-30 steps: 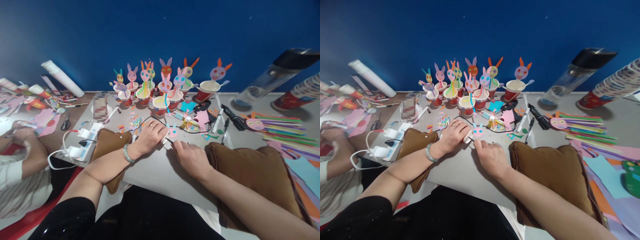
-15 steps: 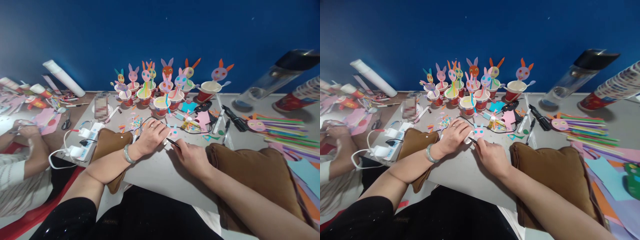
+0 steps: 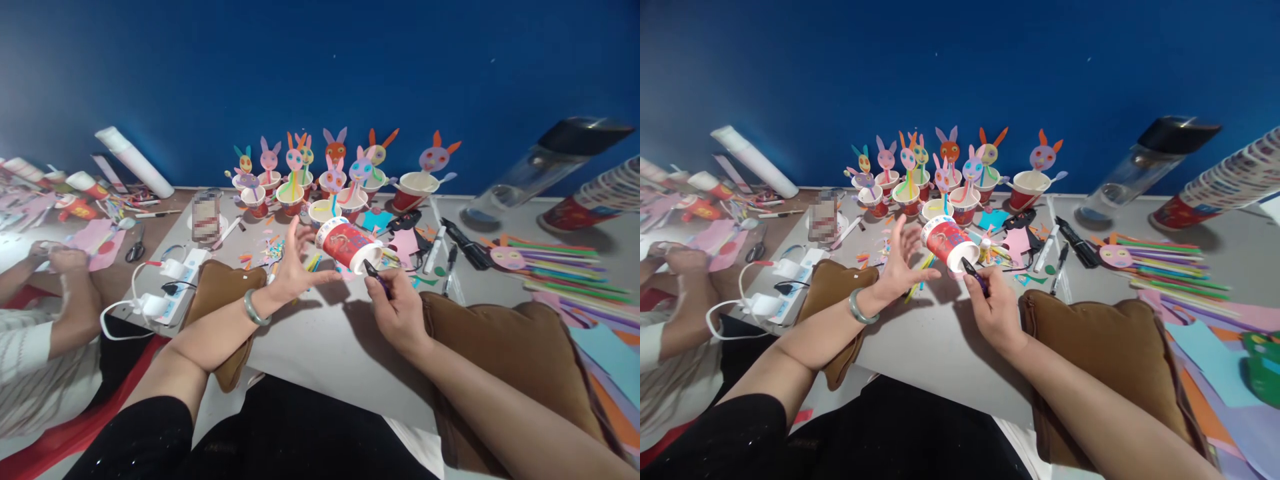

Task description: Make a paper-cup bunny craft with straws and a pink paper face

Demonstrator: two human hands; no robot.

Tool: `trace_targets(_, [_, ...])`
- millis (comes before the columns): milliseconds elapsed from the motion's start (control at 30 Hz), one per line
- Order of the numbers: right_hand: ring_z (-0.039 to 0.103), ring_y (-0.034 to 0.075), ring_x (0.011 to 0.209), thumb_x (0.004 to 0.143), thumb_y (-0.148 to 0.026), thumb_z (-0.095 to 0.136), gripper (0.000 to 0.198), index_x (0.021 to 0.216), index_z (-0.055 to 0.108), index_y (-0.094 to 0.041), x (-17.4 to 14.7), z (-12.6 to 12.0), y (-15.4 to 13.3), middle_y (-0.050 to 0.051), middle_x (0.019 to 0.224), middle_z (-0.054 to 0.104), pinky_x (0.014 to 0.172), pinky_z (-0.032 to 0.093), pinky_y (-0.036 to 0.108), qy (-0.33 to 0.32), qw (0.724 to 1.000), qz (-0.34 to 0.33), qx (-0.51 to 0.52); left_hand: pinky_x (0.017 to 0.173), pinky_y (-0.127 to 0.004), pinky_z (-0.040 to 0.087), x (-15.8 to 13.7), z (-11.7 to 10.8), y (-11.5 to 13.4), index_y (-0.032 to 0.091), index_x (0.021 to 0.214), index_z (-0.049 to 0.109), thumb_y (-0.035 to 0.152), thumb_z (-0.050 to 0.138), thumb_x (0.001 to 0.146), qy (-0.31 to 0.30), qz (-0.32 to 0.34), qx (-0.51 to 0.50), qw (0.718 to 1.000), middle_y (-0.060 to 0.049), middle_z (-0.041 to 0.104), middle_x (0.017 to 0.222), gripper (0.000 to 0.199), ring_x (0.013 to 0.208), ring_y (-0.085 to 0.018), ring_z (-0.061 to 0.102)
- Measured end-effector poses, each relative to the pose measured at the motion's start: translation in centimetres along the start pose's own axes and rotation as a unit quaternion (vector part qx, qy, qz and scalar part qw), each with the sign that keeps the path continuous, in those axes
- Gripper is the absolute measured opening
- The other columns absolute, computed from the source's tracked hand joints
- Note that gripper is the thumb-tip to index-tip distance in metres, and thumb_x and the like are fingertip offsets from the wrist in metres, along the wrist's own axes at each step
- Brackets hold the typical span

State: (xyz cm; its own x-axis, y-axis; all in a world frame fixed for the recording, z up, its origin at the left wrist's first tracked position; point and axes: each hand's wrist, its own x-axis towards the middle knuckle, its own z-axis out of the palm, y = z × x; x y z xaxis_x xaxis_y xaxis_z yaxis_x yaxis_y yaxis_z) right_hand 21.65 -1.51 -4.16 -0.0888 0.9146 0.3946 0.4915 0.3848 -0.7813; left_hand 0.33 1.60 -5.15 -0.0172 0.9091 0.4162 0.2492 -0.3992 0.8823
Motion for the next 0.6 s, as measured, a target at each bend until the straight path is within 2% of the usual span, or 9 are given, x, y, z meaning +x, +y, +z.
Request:
trace_targets(33, [0.044, 0.013, 0.052, 0.097, -0.052, 0.048, 0.032, 0.083, 0.045, -0.024, 0.0, 0.1, 0.1, -0.003, 0.062, 0.048, 0.052, 0.038, 0.028, 0.002, 1.0, 0.008, 0.009, 0.1, -0.045, 0.052, 0.1, 0.2, -0.1, 0.029, 0.151, 0.023, 0.065, 0.079, 0.068, -0.039, -0.057, -0.08, 0.994, -0.018, 0.051, 0.14, 0.107, 0.121, -0.026, 0.06])
trace_targets(100, [0.043, 0.013, 0.052, 0.097, -0.052, 0.048, 0.031, 0.084, 0.045, -0.024, 0.0, 0.2, 0.3, -0.004, 0.062, 0.047, 0.052, 0.038, 0.027, -0.004, 1.0, 0.013, 0.021, 0.093, -0.044, 0.055, 0.2, 0.6, 0.1, 0.023, 0.137, 0.043, 0.066, 0.077, 0.071, -0.127, -0.156, -0.223, 0.954, -0.015, 0.061, 0.127, 0.085, 0.108, -0.024, 0.067])
trace_targets(133, [0.043, 0.013, 0.051, 0.097, -0.051, 0.049, 0.03, 0.084, 0.045, -0.024, -0.1, 0.3, 0.3, -0.004, 0.061, 0.047, 0.051, 0.038, 0.027, -0.007, 1.0, 0.011, 0.021, 0.091, -0.044, 0.056, 0.2, 0.7, 0.3, 0.02, 0.128, 0.05, 0.067, 0.075, 0.073, -0.158, -0.194, -0.272, 0.929, -0.015, 0.065, 0.122, 0.076, 0.104, -0.025, 0.069])
trace_targets(200, [0.043, 0.013, 0.05, 0.096, -0.048, 0.05, 0.027, 0.084, 0.046, -0.024, -0.3, 0.5, 0.2, -0.004, 0.059, 0.047, 0.05, 0.036, 0.027, -0.021, 1.0, 0.002, 0.014, 0.087, -0.044, 0.058, 0.1, 1.0, 0.8, 0.018, 0.115, 0.058, 0.073, 0.072, 0.07, -0.196, -0.245, -0.327, 0.892, -0.015, 0.069, 0.115, 0.072, 0.101, -0.027, 0.07])
trace_targets(233, [0.043, 0.013, 0.049, 0.096, -0.046, 0.05, 0.025, 0.084, 0.046, -0.024, -0.3, 0.5, 0.1, -0.005, 0.058, 0.047, 0.05, 0.035, 0.027, -0.033, 0.999, 0.0, 0.009, 0.086, -0.044, 0.059, 0.1, 1.1, 0.9, 0.019, 0.112, 0.06, 0.075, 0.071, 0.069, -0.193, -0.258, -0.336, 0.885, -0.015, 0.07, 0.115, 0.072, 0.102, -0.027, 0.07])
trace_targets(300, [0.043, 0.013, 0.048, 0.095, -0.043, 0.05, 0.023, 0.084, 0.047, -0.024, -0.5, 0.7, -0.1, -0.005, 0.056, 0.047, 0.05, 0.034, 0.027, -0.067, 0.998, -0.001, 0.001, 0.087, -0.045, 0.059, 0.0, 1.2, 1.1, 0.021, 0.113, 0.06, 0.078, 0.067, 0.071, -0.171, -0.267, -0.329, 0.889, -0.013, 0.07, 0.118, 0.071, 0.106, -0.028, 0.069])
trace_targets(400, [0.043, 0.013, 0.046, 0.095, -0.043, 0.049, 0.022, 0.084, 0.047, -0.023, -0.8, 1.1, 0.0, -0.006, 0.054, 0.047, 0.05, 0.034, 0.027, -0.118, 0.993, 0.011, -0.004, 0.097, -0.047, 0.056, 0.0, 1.1, 1.3, 0.02, 0.118, 0.057, 0.074, 0.065, 0.076, -0.13, -0.271, -0.326, 0.896, -0.014, 0.068, 0.123, 0.069, 0.114, -0.029, 0.066])
trace_targets(500, [0.045, 0.014, 0.048, 0.095, -0.044, 0.05, 0.023, 0.086, 0.048, -0.023, -1.0, 1.5, 0.3, -0.005, 0.055, 0.049, 0.052, 0.034, 0.027, -0.14, 0.99, 0.029, -0.008, 0.103, -0.048, 0.053, 0.1, 1.1, 1.9, 0.019, 0.117, 0.058, 0.064, 0.08, 0.067, -0.115, -0.287, -0.389, 0.868, -0.013, 0.07, 0.119, 0.071, 0.113, -0.029, 0.068])
trace_targets(600, [0.043, 0.013, 0.049, 0.094, -0.045, 0.05, 0.024, 0.085, 0.048, -0.023, -1.0, 1.7, 0.1, -0.005, 0.056, 0.047, 0.053, 0.033, 0.028, -0.138, 0.99, 0.043, 0.004, 0.099, -0.046, 0.054, 0.3, 1.4, 3.1, 0.017, 0.107, 0.063, 0.052, 0.088, 0.059, -0.093, -0.309, -0.443, 0.837, -0.009, 0.075, 0.102, 0.065, 0.101, -0.028, 0.071])
